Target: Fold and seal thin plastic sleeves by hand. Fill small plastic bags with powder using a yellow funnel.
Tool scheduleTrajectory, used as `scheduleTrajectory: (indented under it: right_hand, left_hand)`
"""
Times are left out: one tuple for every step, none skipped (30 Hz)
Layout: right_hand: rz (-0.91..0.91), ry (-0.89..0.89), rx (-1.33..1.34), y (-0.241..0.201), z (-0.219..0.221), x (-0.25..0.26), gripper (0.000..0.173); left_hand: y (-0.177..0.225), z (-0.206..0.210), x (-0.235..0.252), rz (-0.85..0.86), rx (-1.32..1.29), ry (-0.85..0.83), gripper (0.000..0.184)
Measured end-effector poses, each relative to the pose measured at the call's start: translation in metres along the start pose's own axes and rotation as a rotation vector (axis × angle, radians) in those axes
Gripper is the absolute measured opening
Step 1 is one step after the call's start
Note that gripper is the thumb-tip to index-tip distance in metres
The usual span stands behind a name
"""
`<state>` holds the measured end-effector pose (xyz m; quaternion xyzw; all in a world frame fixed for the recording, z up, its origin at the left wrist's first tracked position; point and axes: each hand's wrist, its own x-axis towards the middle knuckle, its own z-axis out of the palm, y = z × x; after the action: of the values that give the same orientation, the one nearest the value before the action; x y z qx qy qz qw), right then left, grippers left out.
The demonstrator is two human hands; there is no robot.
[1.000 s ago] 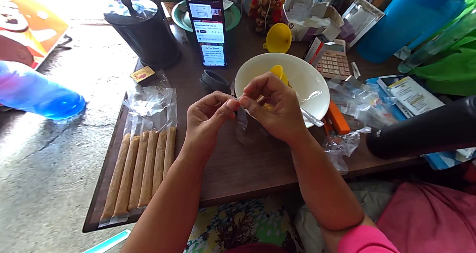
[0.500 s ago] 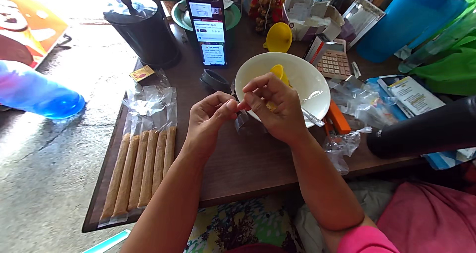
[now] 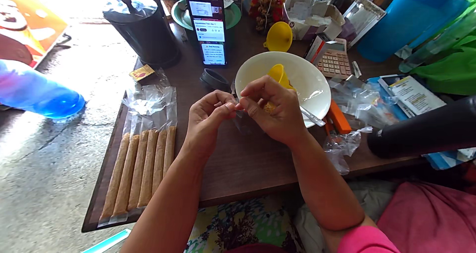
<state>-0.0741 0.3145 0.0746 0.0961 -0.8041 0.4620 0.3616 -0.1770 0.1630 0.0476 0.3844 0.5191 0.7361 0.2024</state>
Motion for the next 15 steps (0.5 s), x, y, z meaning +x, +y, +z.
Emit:
scheduleTrajectory:
  right_hand:
    - [-0.007,0.001,-0.006,0.0002,0.0001,0.0002,0.013]
    - [-0.016,0.002,-0.009,0.0005,0.0004,0.0003,0.014]
    - [-0.022,0.002,-0.01,0.0008,0.0008,0.0003,0.015]
    - [-0.028,-0.003,-0.011,0.0011,0.0009,0.0002,0.016]
    - [-0.033,-0.011,-0.012,0.0016,0.0008,0.0001,0.016]
    - [-0.039,-0.02,-0.011,0.002,0.0007,0.0002,0.016]
    - [-0.045,-0.032,-0.007,0.0026,0.0008,0.0003,0.016]
    - [-0.052,-0.048,-0.001,0.0033,0.0011,0.0004,0.015]
    - [-0.055,-0.071,0.001,0.0035,0.0013,0.0002,0.014]
    - [-0.051,-0.1,0.0,0.0033,0.0013,-0.0002,0.014]
    - [-0.042,-0.122,-0.004,0.0023,0.0016,-0.0005,0.013]
    - [-0.033,-0.133,-0.013,0.0007,0.0021,-0.0007,0.012]
    - [-0.027,-0.137,-0.02,-0.0001,0.0023,-0.0007,0.012]
    - [-0.025,-0.133,-0.024,-0.0002,0.0023,-0.0007,0.012]
    - [-0.024,-0.124,-0.024,0.0007,0.002,-0.0007,0.011]
  left_hand:
    - [-0.0002,-0.0004,0.0,0.001,-0.003,-0.003,0.013]
    - [-0.0003,-0.0003,0.0,0.002,-0.002,-0.005,0.012]
    - [-0.0003,-0.0001,0.0,0.0,-0.001,-0.003,0.012]
    - [-0.0002,0.0,0.0,-0.004,0.002,-0.001,0.012]
    - [0.0,0.0001,0.0,-0.01,0.008,0.003,0.013]
    - [0.0003,0.0003,-0.0001,-0.015,0.011,0.009,0.014]
    - [0.0004,0.0001,-0.0002,-0.019,0.013,0.012,0.014]
    - [0.0005,-0.0002,-0.0004,-0.02,0.01,0.015,0.015]
    - [0.0005,-0.0004,-0.0005,-0.02,0.006,0.014,0.015]
    - [0.0006,-0.0004,-0.0003,-0.02,0.002,0.016,0.016]
    - [0.0005,-0.0003,0.0,-0.02,-0.006,0.017,0.017]
    - [0.0007,-0.0001,0.0001,-0.021,-0.016,0.018,0.017]
    - [0.0009,0.0,0.0001,-0.022,-0.022,0.019,0.017]
    - [0.001,0.0001,0.0001,-0.023,-0.025,0.022,0.017]
    - [0.0013,0.0002,0.0001,-0.022,-0.023,0.025,0.017]
